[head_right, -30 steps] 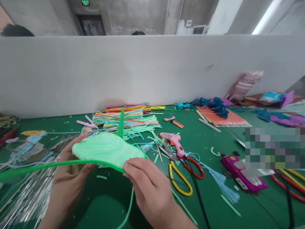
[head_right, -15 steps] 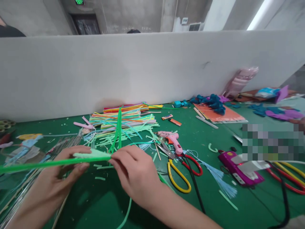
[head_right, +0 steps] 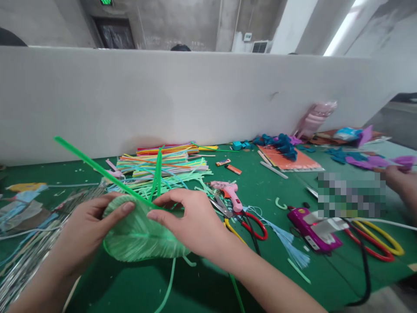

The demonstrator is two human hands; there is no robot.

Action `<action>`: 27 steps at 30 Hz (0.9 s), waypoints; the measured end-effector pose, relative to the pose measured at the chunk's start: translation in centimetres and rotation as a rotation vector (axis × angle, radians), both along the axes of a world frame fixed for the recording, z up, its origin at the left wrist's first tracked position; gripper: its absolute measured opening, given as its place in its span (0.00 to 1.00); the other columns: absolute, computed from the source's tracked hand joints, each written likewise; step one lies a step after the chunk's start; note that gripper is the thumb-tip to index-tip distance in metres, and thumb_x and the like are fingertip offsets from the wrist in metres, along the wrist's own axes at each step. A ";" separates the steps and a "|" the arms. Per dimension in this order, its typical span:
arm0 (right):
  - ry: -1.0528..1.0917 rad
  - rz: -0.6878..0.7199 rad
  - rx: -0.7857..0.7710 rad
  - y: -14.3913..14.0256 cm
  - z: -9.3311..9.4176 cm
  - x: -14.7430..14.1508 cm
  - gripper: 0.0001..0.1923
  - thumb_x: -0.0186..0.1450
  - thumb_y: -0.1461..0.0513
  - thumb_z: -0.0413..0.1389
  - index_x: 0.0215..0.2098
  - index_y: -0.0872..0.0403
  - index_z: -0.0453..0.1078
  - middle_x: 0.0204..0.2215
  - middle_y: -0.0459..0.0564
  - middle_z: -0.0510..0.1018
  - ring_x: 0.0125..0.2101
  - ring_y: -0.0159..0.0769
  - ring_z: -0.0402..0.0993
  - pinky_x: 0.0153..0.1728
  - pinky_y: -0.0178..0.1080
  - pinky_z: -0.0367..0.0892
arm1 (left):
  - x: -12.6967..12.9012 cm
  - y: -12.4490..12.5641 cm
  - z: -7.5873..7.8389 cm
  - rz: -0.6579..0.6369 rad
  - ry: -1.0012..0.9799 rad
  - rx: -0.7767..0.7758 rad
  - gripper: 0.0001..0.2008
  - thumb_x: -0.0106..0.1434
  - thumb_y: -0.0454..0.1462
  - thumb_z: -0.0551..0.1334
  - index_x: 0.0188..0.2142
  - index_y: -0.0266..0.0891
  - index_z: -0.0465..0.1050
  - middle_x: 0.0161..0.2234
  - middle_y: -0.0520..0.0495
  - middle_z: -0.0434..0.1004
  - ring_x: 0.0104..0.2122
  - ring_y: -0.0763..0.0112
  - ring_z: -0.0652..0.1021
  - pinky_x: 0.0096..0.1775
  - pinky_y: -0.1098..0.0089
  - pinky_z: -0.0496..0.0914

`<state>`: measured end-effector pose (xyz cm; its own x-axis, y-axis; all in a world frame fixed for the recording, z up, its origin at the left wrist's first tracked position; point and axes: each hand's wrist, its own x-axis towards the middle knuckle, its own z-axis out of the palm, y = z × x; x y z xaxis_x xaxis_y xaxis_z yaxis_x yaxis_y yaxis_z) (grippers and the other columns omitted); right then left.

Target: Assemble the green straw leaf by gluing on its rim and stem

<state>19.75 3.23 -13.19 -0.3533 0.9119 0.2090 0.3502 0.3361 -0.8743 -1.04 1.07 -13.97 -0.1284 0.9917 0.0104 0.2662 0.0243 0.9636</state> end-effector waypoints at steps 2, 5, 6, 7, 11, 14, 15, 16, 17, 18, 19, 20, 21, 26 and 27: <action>0.008 -0.001 -0.023 0.1 0.0 -0.1 0.04 0.63 0.58 0.64 0.35 0.49 0.79 0.32 0.40 0.84 0.34 0.31 0.78 0.34 0.33 0.69 | 0.2 -0.1 -0.3 -0.032 -0.018 -0.007 0.18 0.53 0.53 0.71 0.33 0.42 0.82 0.31 0.49 0.82 0.32 0.66 0.78 0.32 0.72 0.71; 0.027 -0.028 -0.018 0.0 -0.1 -0.6 0.04 0.64 0.61 0.63 0.30 0.51 0.78 0.27 0.40 0.82 0.30 0.29 0.76 0.31 0.32 0.68 | 0.3 -0.1 -0.4 -0.052 0.009 -0.002 0.18 0.54 0.53 0.70 0.33 0.42 0.81 0.31 0.50 0.82 0.33 0.66 0.78 0.34 0.72 0.71; 0.029 -0.034 -0.013 0.0 -0.2 -0.8 0.05 0.64 0.61 0.63 0.30 0.51 0.78 0.27 0.41 0.82 0.29 0.30 0.76 0.31 0.32 0.68 | 0.4 -0.1 -0.5 -0.044 0.022 0.000 0.18 0.54 0.53 0.71 0.33 0.42 0.81 0.32 0.51 0.82 0.34 0.66 0.78 0.35 0.72 0.71; 0.024 -0.037 -0.007 0.0 -0.4 -1.0 0.05 0.64 0.61 0.63 0.30 0.52 0.78 0.27 0.41 0.82 0.29 0.30 0.76 0.31 0.32 0.68 | 0.4 -0.1 -0.6 -0.035 0.031 0.002 0.18 0.53 0.54 0.71 0.33 0.43 0.81 0.33 0.51 0.82 0.35 0.65 0.78 0.36 0.71 0.71; -0.021 0.000 0.002 0.4 -1.0 -0.8 0.06 0.65 0.60 0.61 0.31 0.52 0.78 0.27 0.43 0.82 0.29 0.32 0.76 0.30 0.35 0.68 | 0.4 0.1 -1.5 -0.011 0.028 -0.019 0.20 0.53 0.55 0.71 0.35 0.43 0.81 0.36 0.50 0.82 0.38 0.62 0.79 0.39 0.69 0.71; -0.067 0.070 -0.024 1.2 -1.4 -0.3 0.10 0.69 0.58 0.57 0.35 0.52 0.79 0.31 0.45 0.84 0.31 0.34 0.78 0.30 0.36 0.69 | 0.1 0.3 -2.2 -0.028 0.002 -0.058 0.20 0.55 0.55 0.69 0.39 0.44 0.80 0.38 0.50 0.83 0.40 0.60 0.79 0.41 0.66 0.71; -0.068 0.076 -0.040 1.4 -1.6 -0.1 0.10 0.69 0.58 0.56 0.37 0.52 0.79 0.32 0.45 0.85 0.32 0.35 0.79 0.31 0.37 0.70 | 0.0 0.4 -2.4 -0.035 -0.006 -0.066 0.20 0.56 0.55 0.68 0.40 0.44 0.79 0.39 0.50 0.83 0.40 0.60 0.79 0.42 0.65 0.72; -0.061 0.073 -0.058 1.6 -1.7 -0.1 0.10 0.69 0.58 0.56 0.38 0.52 0.79 0.33 0.46 0.85 0.32 0.35 0.80 0.32 0.37 0.71 | 0.0 0.5 -2.6 -0.040 -0.013 -0.072 0.20 0.56 0.55 0.68 0.41 0.45 0.79 0.39 0.50 0.83 0.40 0.60 0.79 0.42 0.65 0.72; -0.048 0.061 -0.075 1.7 -1.8 -0.1 0.09 0.68 0.59 0.57 0.39 0.52 0.79 0.34 0.47 0.85 0.33 0.35 0.80 0.33 0.37 0.72 | -0.1 0.6 -2.8 -0.038 -0.019 -0.074 0.21 0.57 0.55 0.68 0.41 0.45 0.78 0.40 0.50 0.83 0.40 0.60 0.79 0.41 0.65 0.72; -0.032 0.050 -0.088 1.8 -2.0 -0.1 0.07 0.67 0.61 0.59 0.39 0.53 0.79 0.34 0.47 0.85 0.33 0.35 0.81 0.33 0.37 0.73 | -0.2 0.7 -2.9 -0.034 -0.023 -0.077 0.21 0.57 0.55 0.68 0.42 0.45 0.78 0.40 0.50 0.83 0.40 0.60 0.79 0.41 0.65 0.72; -0.016 0.043 -0.092 1.9 -2.2 -0.2 0.06 0.66 0.62 0.59 0.39 0.53 0.79 0.34 0.47 0.85 0.33 0.34 0.81 0.34 0.37 0.74 | -0.2 0.8 -3.1 -0.031 -0.027 -0.081 0.20 0.57 0.54 0.68 0.41 0.45 0.78 0.39 0.50 0.83 0.39 0.60 0.79 0.40 0.66 0.72; 0.000 0.040 -0.086 1.9 -2.4 -0.4 0.05 0.65 0.63 0.60 0.38 0.53 0.79 0.33 0.46 0.85 0.33 0.34 0.81 0.35 0.37 0.74 | -0.2 0.9 -3.2 -0.031 -0.032 -0.085 0.20 0.57 0.54 0.68 0.41 0.44 0.78 0.38 0.50 0.83 0.38 0.61 0.79 0.39 0.66 0.72; 0.016 0.036 -0.072 1.9 -2.6 -0.5 0.05 0.65 0.63 0.60 0.37 0.53 0.79 0.32 0.46 0.85 0.33 0.33 0.81 0.35 0.37 0.74 | -0.2 0.9 -3.3 -0.035 -0.041 -0.091 0.19 0.57 0.54 0.68 0.40 0.44 0.78 0.37 0.50 0.83 0.37 0.62 0.79 0.38 0.67 0.71; 0.029 0.002 0.001 1.7 -3.4 -1.1 0.04 0.64 0.64 0.60 0.35 0.53 0.79 0.32 0.46 0.85 0.33 0.33 0.81 0.37 0.38 0.75 | -0.1 0.8 -3.9 -0.044 -0.140 -0.099 0.15 0.57 0.49 0.70 0.39 0.44 0.79 0.35 0.51 0.82 0.33 0.66 0.78 0.37 0.69 0.71; 0.016 -0.002 0.023 1.7 -3.5 -1.1 0.04 0.64 0.65 0.60 0.35 0.53 0.79 0.31 0.46 0.84 0.32 0.33 0.81 0.36 0.37 0.75 | -0.1 0.8 -4.0 -0.041 -0.161 -0.096 0.15 0.57 0.49 0.70 0.39 0.43 0.78 0.35 0.51 0.82 0.33 0.66 0.78 0.36 0.70 0.71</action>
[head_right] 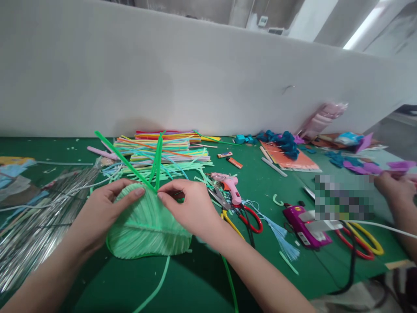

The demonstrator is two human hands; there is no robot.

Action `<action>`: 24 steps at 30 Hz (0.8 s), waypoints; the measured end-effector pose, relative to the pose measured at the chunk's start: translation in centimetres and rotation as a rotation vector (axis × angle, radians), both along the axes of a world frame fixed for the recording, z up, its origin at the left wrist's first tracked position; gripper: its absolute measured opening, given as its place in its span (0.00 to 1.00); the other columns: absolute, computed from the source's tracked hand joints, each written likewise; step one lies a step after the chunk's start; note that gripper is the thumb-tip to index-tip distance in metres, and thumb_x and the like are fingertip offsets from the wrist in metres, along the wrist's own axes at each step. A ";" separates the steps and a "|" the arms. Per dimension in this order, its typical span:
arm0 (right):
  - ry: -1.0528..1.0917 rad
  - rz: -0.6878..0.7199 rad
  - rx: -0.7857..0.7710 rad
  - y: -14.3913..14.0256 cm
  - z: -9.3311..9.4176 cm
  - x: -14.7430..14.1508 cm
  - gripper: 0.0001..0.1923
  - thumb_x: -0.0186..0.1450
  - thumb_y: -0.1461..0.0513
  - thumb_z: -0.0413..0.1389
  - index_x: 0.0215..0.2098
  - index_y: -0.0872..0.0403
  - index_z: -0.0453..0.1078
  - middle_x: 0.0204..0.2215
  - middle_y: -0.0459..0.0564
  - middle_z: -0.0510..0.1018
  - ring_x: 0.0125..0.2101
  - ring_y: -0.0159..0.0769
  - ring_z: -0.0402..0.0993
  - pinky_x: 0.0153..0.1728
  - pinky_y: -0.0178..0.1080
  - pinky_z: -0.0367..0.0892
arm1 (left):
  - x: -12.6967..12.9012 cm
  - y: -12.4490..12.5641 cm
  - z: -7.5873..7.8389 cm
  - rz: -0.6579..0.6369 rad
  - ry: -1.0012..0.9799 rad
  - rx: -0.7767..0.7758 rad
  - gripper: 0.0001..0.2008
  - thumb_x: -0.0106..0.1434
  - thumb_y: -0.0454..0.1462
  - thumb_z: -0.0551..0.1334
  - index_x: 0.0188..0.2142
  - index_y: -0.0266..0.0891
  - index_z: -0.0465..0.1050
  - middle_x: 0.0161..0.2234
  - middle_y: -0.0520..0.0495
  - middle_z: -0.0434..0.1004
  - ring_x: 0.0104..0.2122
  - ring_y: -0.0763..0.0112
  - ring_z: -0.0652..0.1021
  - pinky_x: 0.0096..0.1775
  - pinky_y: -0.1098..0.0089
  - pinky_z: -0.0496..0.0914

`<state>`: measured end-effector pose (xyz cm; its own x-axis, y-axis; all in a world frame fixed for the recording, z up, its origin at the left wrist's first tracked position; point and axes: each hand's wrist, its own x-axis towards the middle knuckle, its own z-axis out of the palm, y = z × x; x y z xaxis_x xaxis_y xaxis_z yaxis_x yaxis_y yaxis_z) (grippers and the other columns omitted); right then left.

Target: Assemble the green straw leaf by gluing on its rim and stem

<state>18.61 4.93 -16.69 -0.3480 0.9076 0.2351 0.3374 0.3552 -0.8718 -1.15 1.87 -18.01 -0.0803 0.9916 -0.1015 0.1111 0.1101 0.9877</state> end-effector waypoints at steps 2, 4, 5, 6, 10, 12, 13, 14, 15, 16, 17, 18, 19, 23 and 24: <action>-0.037 -0.007 0.066 -0.1 -0.1 -0.1 0.04 0.64 0.66 0.60 0.34 0.53 0.78 0.31 0.46 0.84 0.32 0.33 0.80 0.35 0.37 0.74 | 0.0 -0.1 -0.1 0.018 -0.021 0.004 0.16 0.57 0.50 0.70 0.39 0.43 0.79 0.35 0.51 0.82 0.34 0.66 0.78 0.36 0.70 0.71; -0.088 -0.002 0.154 -0.1 0.0 0.0 0.05 0.64 0.67 0.59 0.34 0.53 0.78 0.31 0.46 0.84 0.31 0.33 0.79 0.35 0.36 0.73 | 0.1 -0.1 -0.2 0.040 -0.006 0.009 0.18 0.57 0.50 0.70 0.40 0.42 0.79 0.34 0.50 0.82 0.34 0.65 0.78 0.35 0.70 0.71; -0.115 0.006 0.198 -0.2 0.0 0.0 0.05 0.64 0.67 0.59 0.34 0.53 0.78 0.31 0.46 0.84 0.32 0.33 0.79 0.35 0.37 0.72 | 0.1 -0.1 -0.2 0.049 0.004 0.012 0.18 0.56 0.51 0.70 0.40 0.42 0.79 0.34 0.49 0.82 0.34 0.65 0.78 0.35 0.69 0.71; -0.139 0.017 0.237 -0.2 0.0 0.0 0.06 0.65 0.67 0.59 0.35 0.53 0.78 0.31 0.46 0.83 0.32 0.33 0.79 0.35 0.37 0.72 | 0.2 -0.1 -0.2 0.055 0.009 0.014 0.19 0.56 0.51 0.70 0.40 0.41 0.79 0.35 0.49 0.83 0.34 0.64 0.79 0.35 0.69 0.72; -0.196 0.062 0.331 -0.4 0.1 0.0 0.07 0.66 0.67 0.56 0.36 0.55 0.77 0.33 0.48 0.83 0.34 0.34 0.78 0.37 0.37 0.71 | 0.4 0.0 -0.1 0.067 -0.004 0.016 0.19 0.55 0.52 0.71 0.39 0.41 0.80 0.37 0.48 0.84 0.35 0.62 0.80 0.35 0.69 0.72; -0.203 0.063 0.321 -0.4 0.2 0.0 0.07 0.66 0.67 0.56 0.36 0.54 0.77 0.33 0.48 0.83 0.34 0.34 0.78 0.37 0.38 0.72 | 0.4 0.0 -0.1 0.061 -0.012 0.012 0.20 0.54 0.52 0.71 0.39 0.42 0.80 0.37 0.48 0.84 0.36 0.62 0.80 0.35 0.69 0.72; -0.199 0.057 0.294 -0.4 0.2 0.0 0.07 0.66 0.66 0.56 0.35 0.54 0.77 0.33 0.48 0.83 0.34 0.34 0.78 0.37 0.38 0.72 | 0.4 -0.1 -0.1 0.054 -0.016 0.010 0.20 0.54 0.52 0.71 0.39 0.42 0.80 0.37 0.48 0.84 0.36 0.61 0.80 0.35 0.68 0.72; -0.189 0.048 0.255 -0.3 0.3 0.0 0.06 0.65 0.66 0.56 0.35 0.54 0.77 0.33 0.48 0.83 0.34 0.34 0.78 0.38 0.38 0.72 | 0.4 -0.1 -0.2 0.046 -0.021 0.008 0.20 0.54 0.52 0.71 0.39 0.41 0.80 0.37 0.47 0.84 0.36 0.61 0.81 0.36 0.68 0.73; -0.180 0.045 0.208 -0.2 0.3 0.0 0.06 0.64 0.66 0.57 0.35 0.54 0.77 0.33 0.47 0.83 0.34 0.34 0.79 0.38 0.38 0.72 | 0.3 -0.1 -0.2 0.039 -0.026 0.007 0.20 0.54 0.52 0.71 0.40 0.41 0.79 0.37 0.47 0.84 0.35 0.61 0.81 0.36 0.67 0.73; -0.175 0.048 0.157 -0.1 0.3 0.1 0.05 0.64 0.65 0.58 0.35 0.53 0.77 0.33 0.47 0.84 0.34 0.34 0.79 0.38 0.38 0.72 | 0.3 -0.2 -0.2 0.033 -0.030 0.007 0.20 0.54 0.52 0.71 0.40 0.41 0.79 0.37 0.47 0.84 0.35 0.60 0.81 0.36 0.67 0.73; -0.176 0.058 0.105 0.0 0.3 0.1 0.05 0.64 0.64 0.59 0.36 0.53 0.77 0.34 0.47 0.84 0.34 0.34 0.79 0.37 0.38 0.72 | 0.2 -0.2 -0.2 0.029 -0.033 0.009 0.20 0.54 0.51 0.71 0.40 0.41 0.79 0.37 0.46 0.84 0.36 0.60 0.81 0.36 0.67 0.73; -0.183 0.075 0.052 0.2 0.3 0.1 0.05 0.64 0.62 0.60 0.36 0.53 0.78 0.34 0.46 0.84 0.34 0.34 0.79 0.37 0.37 0.71 | 0.2 -0.1 -0.1 0.027 -0.034 0.014 0.20 0.54 0.51 0.71 0.40 0.41 0.79 0.37 0.46 0.84 0.37 0.60 0.81 0.37 0.67 0.74; -0.188 0.098 0.001 0.3 0.3 0.2 0.05 0.64 0.61 0.60 0.36 0.53 0.78 0.33 0.46 0.84 0.34 0.34 0.79 0.37 0.37 0.71 | 0.2 -0.1 0.0 0.025 -0.031 0.021 0.20 0.54 0.51 0.72 0.40 0.41 0.79 0.39 0.46 0.84 0.39 0.59 0.81 0.38 0.67 0.73; -0.128 0.135 -0.120 0.8 0.6 0.4 0.08 0.63 0.58 0.62 0.29 0.53 0.77 0.25 0.43 0.80 0.28 0.31 0.74 0.31 0.34 0.67 | -0.4 0.1 0.6 0.008 0.007 0.058 0.22 0.51 0.50 0.73 0.42 0.42 0.80 0.45 0.44 0.83 0.47 0.56 0.79 0.43 0.67 0.73; -0.093 0.131 -0.124 0.9 0.8 0.5 0.09 0.63 0.58 0.62 0.27 0.54 0.76 0.23 0.42 0.78 0.26 0.30 0.72 0.28 0.34 0.65 | -0.7 0.1 0.7 0.002 0.018 0.065 0.23 0.52 0.51 0.73 0.42 0.41 0.80 0.46 0.43 0.83 0.47 0.56 0.79 0.44 0.66 0.73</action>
